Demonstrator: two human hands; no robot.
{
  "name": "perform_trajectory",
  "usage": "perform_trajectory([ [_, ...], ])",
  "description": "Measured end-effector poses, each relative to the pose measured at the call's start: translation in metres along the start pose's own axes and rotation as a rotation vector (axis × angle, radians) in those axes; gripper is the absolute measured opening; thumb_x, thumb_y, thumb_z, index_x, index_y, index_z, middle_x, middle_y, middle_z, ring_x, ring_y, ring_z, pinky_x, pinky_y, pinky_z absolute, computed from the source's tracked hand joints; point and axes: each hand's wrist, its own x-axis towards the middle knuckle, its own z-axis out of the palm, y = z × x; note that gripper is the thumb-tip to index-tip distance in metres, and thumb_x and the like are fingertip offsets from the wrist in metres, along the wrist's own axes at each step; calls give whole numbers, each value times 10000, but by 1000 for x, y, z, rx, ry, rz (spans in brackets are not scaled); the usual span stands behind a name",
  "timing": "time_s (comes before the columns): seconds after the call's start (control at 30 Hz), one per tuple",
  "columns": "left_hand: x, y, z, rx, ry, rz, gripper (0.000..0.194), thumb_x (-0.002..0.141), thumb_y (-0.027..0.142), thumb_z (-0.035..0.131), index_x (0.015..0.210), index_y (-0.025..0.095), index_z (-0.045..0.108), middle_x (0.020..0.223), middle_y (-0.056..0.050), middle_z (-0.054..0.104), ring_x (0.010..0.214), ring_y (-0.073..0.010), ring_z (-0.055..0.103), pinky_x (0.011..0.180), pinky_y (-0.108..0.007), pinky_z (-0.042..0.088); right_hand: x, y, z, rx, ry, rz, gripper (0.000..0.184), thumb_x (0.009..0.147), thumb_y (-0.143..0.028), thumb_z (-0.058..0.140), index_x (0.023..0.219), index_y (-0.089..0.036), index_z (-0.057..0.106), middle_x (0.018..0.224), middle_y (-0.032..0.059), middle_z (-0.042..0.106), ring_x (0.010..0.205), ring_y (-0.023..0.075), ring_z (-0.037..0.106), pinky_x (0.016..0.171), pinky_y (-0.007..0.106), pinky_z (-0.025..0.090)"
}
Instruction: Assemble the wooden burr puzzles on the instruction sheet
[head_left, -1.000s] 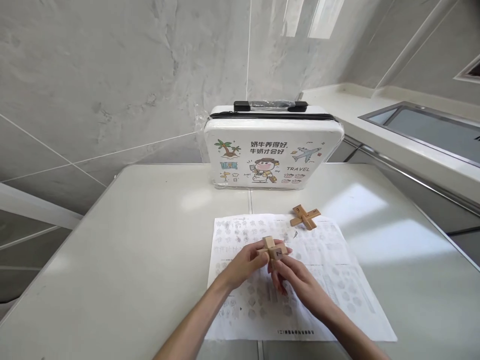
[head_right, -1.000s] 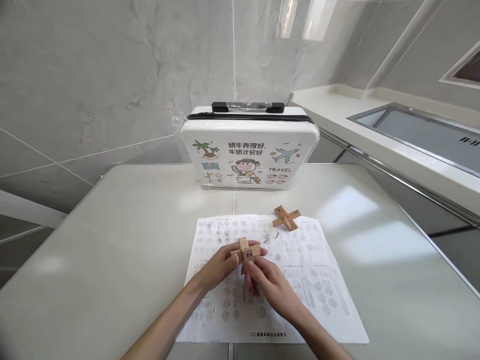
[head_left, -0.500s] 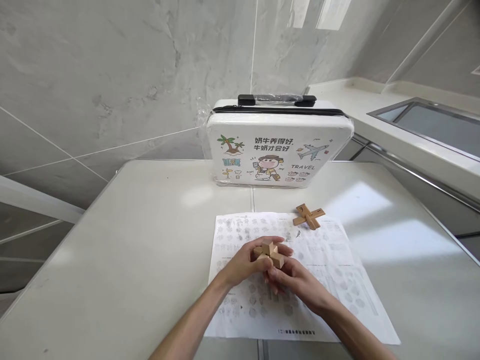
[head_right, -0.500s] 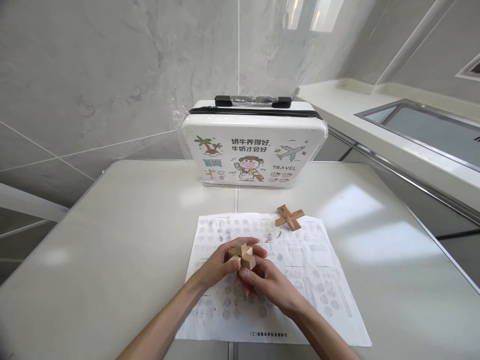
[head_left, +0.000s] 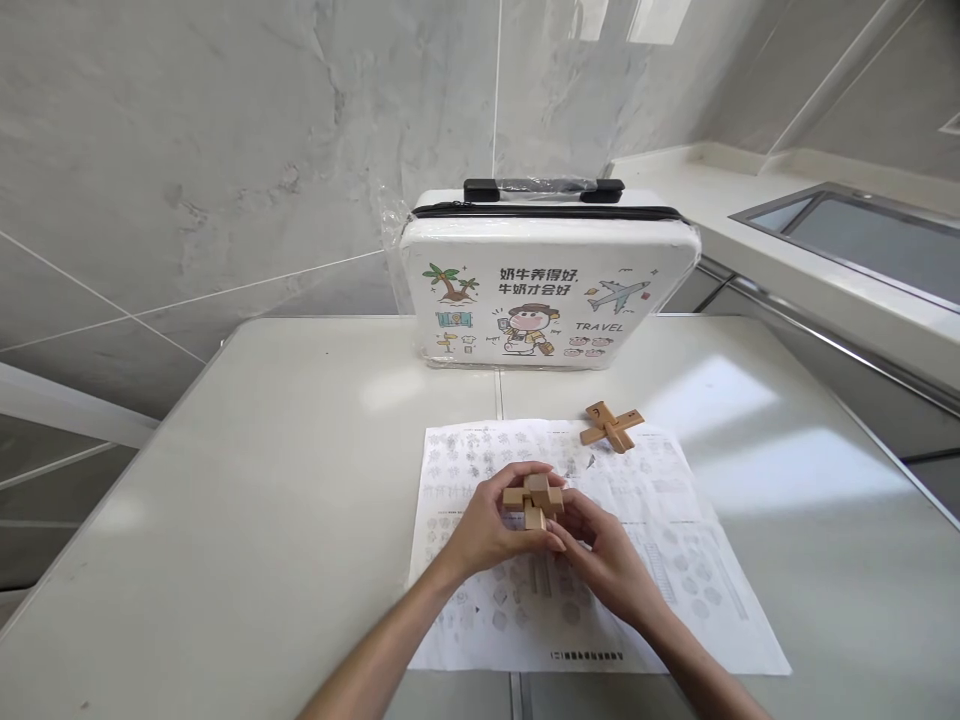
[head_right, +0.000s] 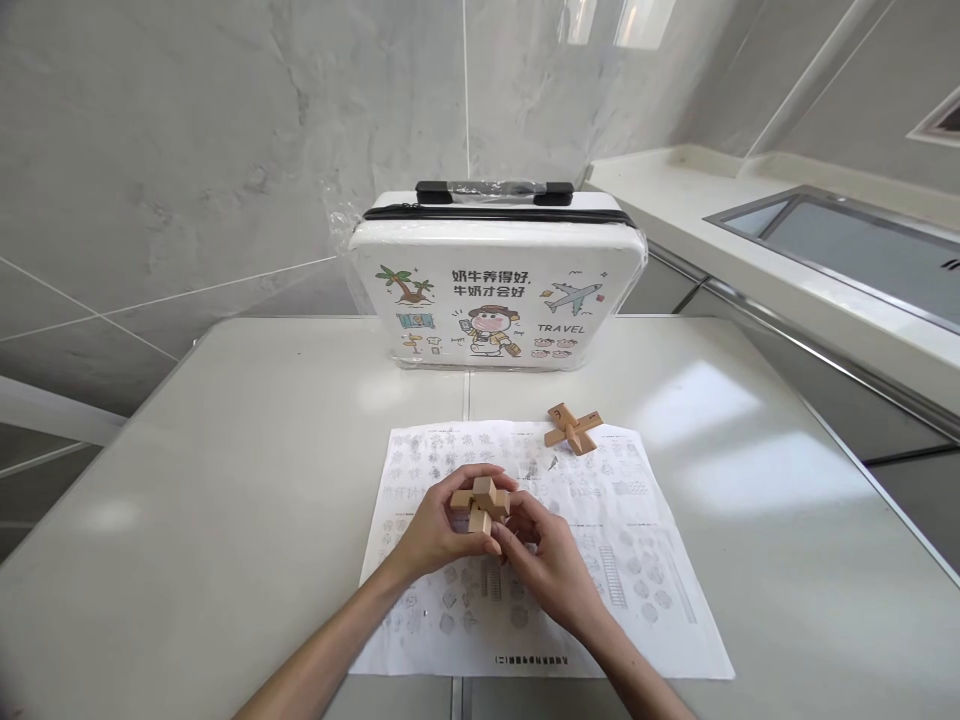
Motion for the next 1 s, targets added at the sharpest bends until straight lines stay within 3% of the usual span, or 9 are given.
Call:
perform_trajectory([
  [0.17,2,-1,1,39,-2,-16,733,699,297,1005,1357,263,684,1371,-138,727,1142,-314,751,991,-421,579,-6,-2,-2,68,57,2,387,1014,-598,669,1182,-251,642,1061,103,750,736,219,691,623,323,534],
  [0.33,2,-2,2,85,-10,-18,822,661,300,1021,1399,285,659,1376,-134,732,1148,-318,748,959,-404,584,-7,3,-13,-110,139,-76,361,1002,-585,689,1127,-248,725,942,86,747,746,231,654,665,339,524],
  [0.53,2,-7,2,319,-81,19,964,631,379,1032,1491,318,600,1335,-104,764,1274,-367,692,1131,-501,481,-10,5,-17,-41,68,-53,336,1006,-545,699,1167,-255,753,1004,92,765,898,276,709,768,367,556],
  [0.73,5,-12,-2,500,107,102,688,706,436,989,1329,302,729,1467,-129,670,1489,-428,476,1192,-570,395,-9,2,-13,-80,180,-80,315,1006,-529,706,1178,-271,758,1051,99,759,1022,312,711,841,396,568],
  [0.87,8,-16,-8,590,126,187,558,746,435,968,1246,302,760,1360,-116,738,1541,-431,403,1250,-626,286,-8,6,-16,-25,239,-42,363,986,-542,732,1211,-257,733,1120,114,757,1075,319,703,914,423,566],
  [1.0,7,-17,-8,648,120,262,574,761,468,956,1267,311,734,1531,-100,641,1592,-431,324,1279,-629,246,-8,7,-19,-5,279,-15,392,972,-574,733,1204,-258,725,1064,102,757,937,282,698,838,404,573],
])
